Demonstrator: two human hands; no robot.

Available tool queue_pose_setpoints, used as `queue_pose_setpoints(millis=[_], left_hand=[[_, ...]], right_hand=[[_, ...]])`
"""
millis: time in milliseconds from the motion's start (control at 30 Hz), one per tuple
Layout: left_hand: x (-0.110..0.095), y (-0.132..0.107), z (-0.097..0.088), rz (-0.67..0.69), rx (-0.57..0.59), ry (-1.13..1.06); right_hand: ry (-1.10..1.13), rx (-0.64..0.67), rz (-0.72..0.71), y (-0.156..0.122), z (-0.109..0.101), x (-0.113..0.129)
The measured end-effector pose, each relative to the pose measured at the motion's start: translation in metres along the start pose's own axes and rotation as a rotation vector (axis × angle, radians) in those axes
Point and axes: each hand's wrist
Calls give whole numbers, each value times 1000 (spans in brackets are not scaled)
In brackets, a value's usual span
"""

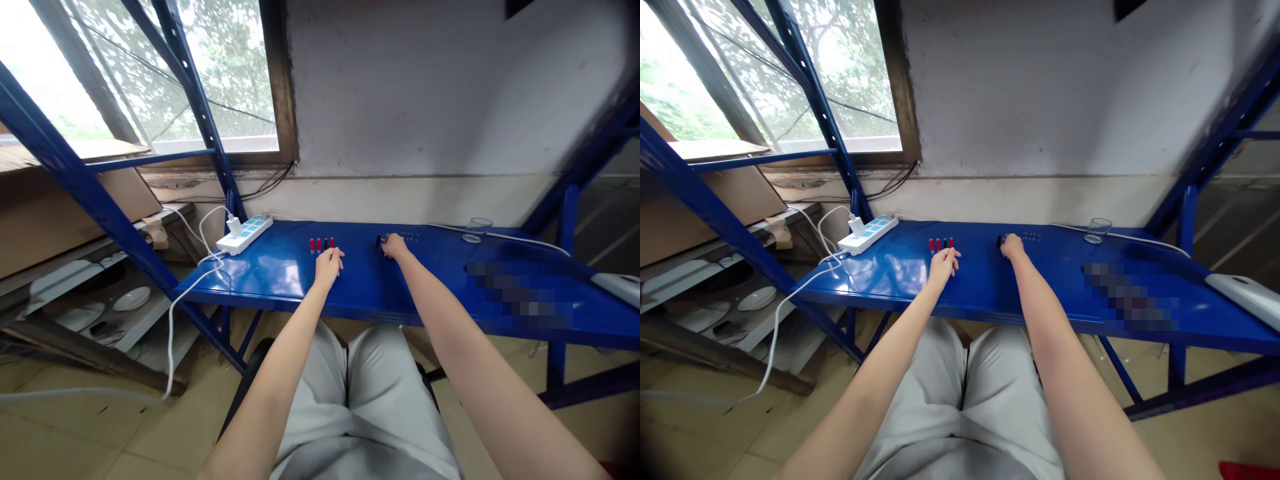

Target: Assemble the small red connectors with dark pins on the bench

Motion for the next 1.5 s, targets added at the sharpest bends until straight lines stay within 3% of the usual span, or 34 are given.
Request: queue_pose_setpoints(millis=[400, 600, 733, 867, 933, 1000, 1167, 1333, 1500], left_hand=[[-6, 2, -5, -50, -297, -83], [-8, 3, -9, -105, -468, -235], [-7, 4, -10, -123, -516, -290], [-6, 5, -12, -141, -545, -307], [-6, 5, -12, -149, -562, -311], [-7, 6, -13, -147, -567, -311], [-7, 6, -12, -141, -561, -306], [-6, 6, -12, -131, -546, -301], [-5, 5, -11, -115, -547, -296]], right_hand=[[95, -132, -59, 7, 4, -13], [-6, 34, -10, 4, -9, -11], [-27, 105, -18, -3, -26, -13], [39, 36, -192, -20, -32, -14], [135, -2, -347, -34, -27, -12], [206, 52, -473, -48, -14, -5], [261, 98, -630, -72, 28, 22], [190, 40, -632, -77, 55, 43], [32, -77, -515, -81, 63, 57]])
Point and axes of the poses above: each hand's wrist, its own y-axis towards the middle knuckle, its own z-axis out of the palm, x = y × z, and after that the axes turned 12 degrees about z, right-handed
